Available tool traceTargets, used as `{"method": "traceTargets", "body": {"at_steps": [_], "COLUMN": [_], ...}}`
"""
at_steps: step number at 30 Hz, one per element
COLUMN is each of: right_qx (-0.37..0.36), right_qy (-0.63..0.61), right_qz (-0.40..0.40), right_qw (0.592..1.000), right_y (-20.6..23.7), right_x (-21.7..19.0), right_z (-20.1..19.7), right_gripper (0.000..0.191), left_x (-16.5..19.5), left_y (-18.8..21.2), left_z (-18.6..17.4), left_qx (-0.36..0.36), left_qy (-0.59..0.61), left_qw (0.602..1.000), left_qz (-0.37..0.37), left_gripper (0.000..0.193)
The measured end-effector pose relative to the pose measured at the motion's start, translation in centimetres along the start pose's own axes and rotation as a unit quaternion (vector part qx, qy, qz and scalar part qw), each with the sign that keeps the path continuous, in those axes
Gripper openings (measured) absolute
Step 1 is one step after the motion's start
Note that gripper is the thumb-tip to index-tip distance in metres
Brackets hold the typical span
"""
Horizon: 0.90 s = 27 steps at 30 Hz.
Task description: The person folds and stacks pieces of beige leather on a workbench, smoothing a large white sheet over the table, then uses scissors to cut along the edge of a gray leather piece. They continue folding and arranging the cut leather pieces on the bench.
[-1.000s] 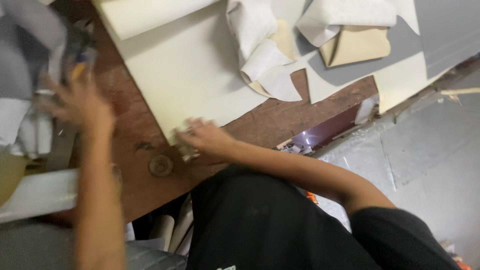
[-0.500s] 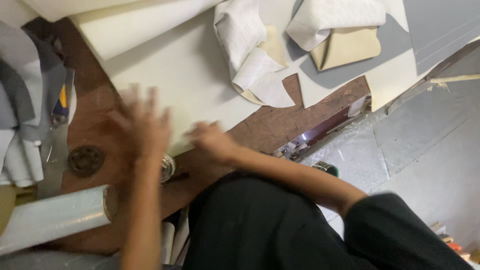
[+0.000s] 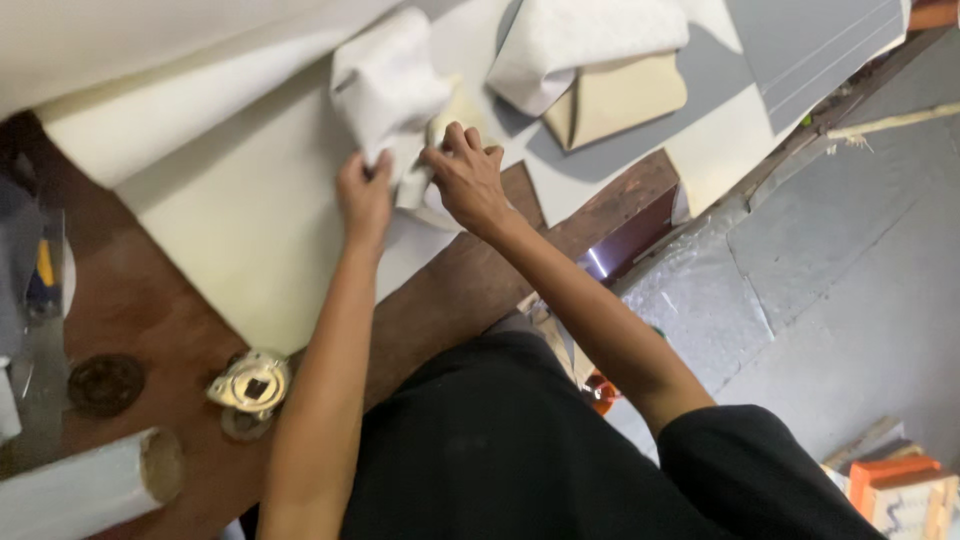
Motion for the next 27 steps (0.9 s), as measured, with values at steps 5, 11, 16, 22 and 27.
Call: {"method": "traceTargets", "body": {"at_steps": [5,11,16,22,27], "right_qx": [0.231,0.346,0.353,0.013,-0.081], "right_qy": [-0.353,-0.202,-0.161,-0.338,-0.210], "right_qz": [0.072,0.115,0.071,-0.063,-0.080], "right_qw": [0.904,0.909,0.919,0.939,0.971], "right_y": [1.6,2.1,-0.5,-4.2,-3.7], "right_x": [14.3,33.4,31.8,11.5,-2.5], "right_z": [-1.9,-11.7,-12.8,-2.1,0.9], "right_gripper": [0.027,0.042,0.052,0.035,0.064], "left_x": [-2.8,-4.3,-2.1,-0.9,0.0], "left_y": [2.0,7.3,8.3,5.4,5.8], "left_z": [-5.9,-14.1,-10.4,-3.4,-4.2], "left_qx": [0.100,0.277,0.341,0.272,0.320], "left_qy": [0.310,-0.084,-0.317,-0.452,-0.362], "left_qw": [0.936,0.947,0.885,0.849,0.869], "left_qz": [-0.136,-0.143,0.018,0.009,0.109], "left_gripper": [0.030,0.057,0.077,0.088,0.017]}}
Point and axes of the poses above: each hand's wrist, its own y-axis away from the middle knuckle, its own z-axis out of the palm, x = y × z, the point moved 6 cm from there along -y, towards the middle knuckle, and after that the axes turned 9 degrees about -z, right-handed, at the moved point
